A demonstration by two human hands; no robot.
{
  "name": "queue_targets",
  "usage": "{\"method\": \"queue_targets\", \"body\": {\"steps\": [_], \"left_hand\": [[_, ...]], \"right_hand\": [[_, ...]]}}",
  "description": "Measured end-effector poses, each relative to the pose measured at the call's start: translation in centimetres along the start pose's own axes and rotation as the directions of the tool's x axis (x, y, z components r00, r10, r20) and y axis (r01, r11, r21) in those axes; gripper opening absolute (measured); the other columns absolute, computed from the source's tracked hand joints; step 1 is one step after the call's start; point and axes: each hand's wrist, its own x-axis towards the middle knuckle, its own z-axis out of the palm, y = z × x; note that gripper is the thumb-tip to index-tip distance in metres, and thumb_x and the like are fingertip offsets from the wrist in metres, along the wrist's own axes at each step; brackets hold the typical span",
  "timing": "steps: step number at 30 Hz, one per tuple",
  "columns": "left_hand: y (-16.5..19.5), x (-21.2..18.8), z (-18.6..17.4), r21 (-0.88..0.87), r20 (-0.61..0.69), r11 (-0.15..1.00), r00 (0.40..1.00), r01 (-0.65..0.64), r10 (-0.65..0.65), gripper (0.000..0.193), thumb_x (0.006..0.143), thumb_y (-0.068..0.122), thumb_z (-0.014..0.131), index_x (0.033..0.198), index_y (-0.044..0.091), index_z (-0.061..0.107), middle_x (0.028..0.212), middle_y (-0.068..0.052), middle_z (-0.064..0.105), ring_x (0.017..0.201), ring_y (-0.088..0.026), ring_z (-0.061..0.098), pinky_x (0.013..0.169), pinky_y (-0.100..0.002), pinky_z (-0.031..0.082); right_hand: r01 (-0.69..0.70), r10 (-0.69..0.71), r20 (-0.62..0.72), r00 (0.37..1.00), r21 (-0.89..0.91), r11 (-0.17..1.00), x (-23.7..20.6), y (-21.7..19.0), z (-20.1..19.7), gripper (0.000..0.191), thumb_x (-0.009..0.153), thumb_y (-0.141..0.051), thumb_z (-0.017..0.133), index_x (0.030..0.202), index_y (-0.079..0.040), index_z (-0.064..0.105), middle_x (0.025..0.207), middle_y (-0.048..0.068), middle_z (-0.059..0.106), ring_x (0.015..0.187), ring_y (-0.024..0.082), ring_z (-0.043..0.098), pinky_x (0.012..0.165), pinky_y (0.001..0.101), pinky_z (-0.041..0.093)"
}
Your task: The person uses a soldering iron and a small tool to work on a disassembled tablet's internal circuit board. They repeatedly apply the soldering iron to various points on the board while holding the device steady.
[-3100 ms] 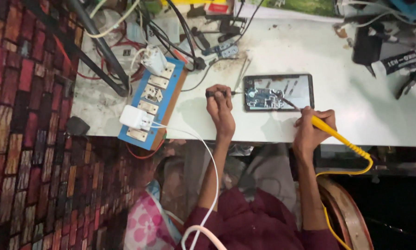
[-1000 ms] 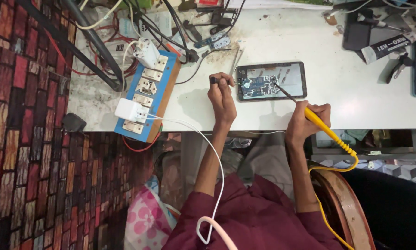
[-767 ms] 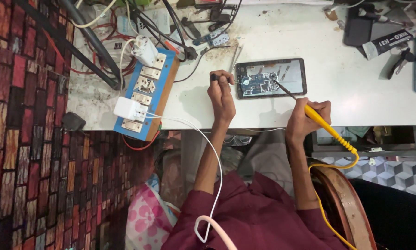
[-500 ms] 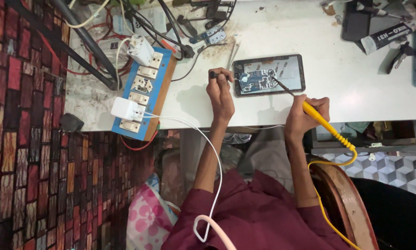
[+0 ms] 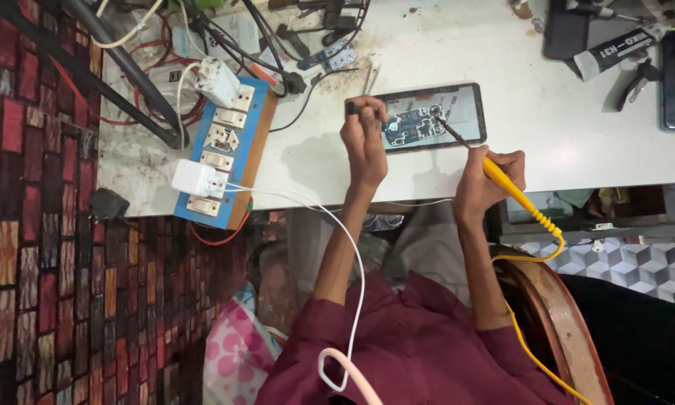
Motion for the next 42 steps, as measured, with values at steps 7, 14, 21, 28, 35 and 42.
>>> {"method": "queue_targets", "body": {"steps": [7,14,21,28,35,42], "left_hand": [[-0.3,0.1,-1.5,0.046,-0.032,0.998,0.999,-0.031,0.033,0.035,0.116,0.037,0.041,0.105,0.007,0.052,0.088,0.001,0.054,0.07,-0.005,0.04,0.063,-0.023,0.033],[-1.7,0.0,-1.1,0.056,-0.02,0.998,0.999,0.043,-0.042,0.032,0.114,0.033,0.041,0.103,0.006,0.054,0.085,0.001,0.054,0.066,-0.004,0.038,0.059,-0.022,0.031],[-3.0,0.7,-0.9,-0.096,0.005,0.994,0.999,0.054,-0.053,0.03,0.114,0.032,0.042,0.105,0.005,0.052,0.089,-0.001,0.055,0.072,-0.004,0.04,0.062,-0.022,0.033],[-3.7,0.5,-0.7,0.031,0.045,0.999,0.999,-0.022,0.021,0.034,0.117,0.036,0.04,0.102,0.007,0.051,0.087,0.001,0.053,0.071,-0.004,0.04,0.063,-0.022,0.034],[-3.9,0.8,-0.7,-0.194,0.01,0.98,0.999,0.045,-0.044,0.03,0.114,0.035,0.044,0.107,0.006,0.05,0.092,-0.002,0.055,0.071,-0.005,0.038,0.063,-0.022,0.032],[-3.6,1.9,-0.5,-0.083,0.134,0.993,0.988,0.082,-0.07,0.032,0.117,0.033,0.039,0.104,0.006,0.053,0.088,0.0,0.055,0.067,-0.004,0.036,0.058,-0.021,0.031]], "right_hand": [[-0.01,0.01,-0.001,1.0,0.023,1.0,0.0,-0.5,0.1,0.034,0.099,0.003,0.069,0.083,-0.004,0.04,0.078,0.002,0.052,0.071,0.006,0.047,0.065,0.0221,0.041],[-0.002,0.002,-0.02,1.0,0.0,1.0,0.0,-0.5,0.3,0.034,0.099,0.004,0.068,0.085,-0.004,0.039,0.078,0.002,0.052,0.071,0.005,0.047,0.064,0.0218,0.042],[0.047,-0.047,-0.009,0.999,0.01,0.999,-0.1,0.0,0.0,0.034,0.099,0.006,0.067,0.086,-0.004,0.038,0.078,0.002,0.049,0.072,0.006,0.046,0.066,0.0221,0.04],[-0.005,0.006,-0.03,1.0,0.037,0.999,0.1,0.1,0.1,0.033,0.099,0.004,0.069,0.085,-0.005,0.04,0.077,0.001,0.052,0.07,0.005,0.047,0.065,0.0215,0.042],[-0.016,0.017,-0.007,1.0,0.029,0.999,0.4,0.2,0.0,0.035,0.099,0.0,0.07,0.083,-0.004,0.039,0.076,0.001,0.05,0.07,0.006,0.046,0.064,0.0219,0.041],[0.022,-0.021,0.037,0.999,-0.035,0.999,0.8,1.1,-0.6,0.032,0.097,0.0,0.071,0.081,-0.003,0.043,0.076,0.001,0.05,0.072,0.007,0.047,0.067,0.0239,0.044]]}}
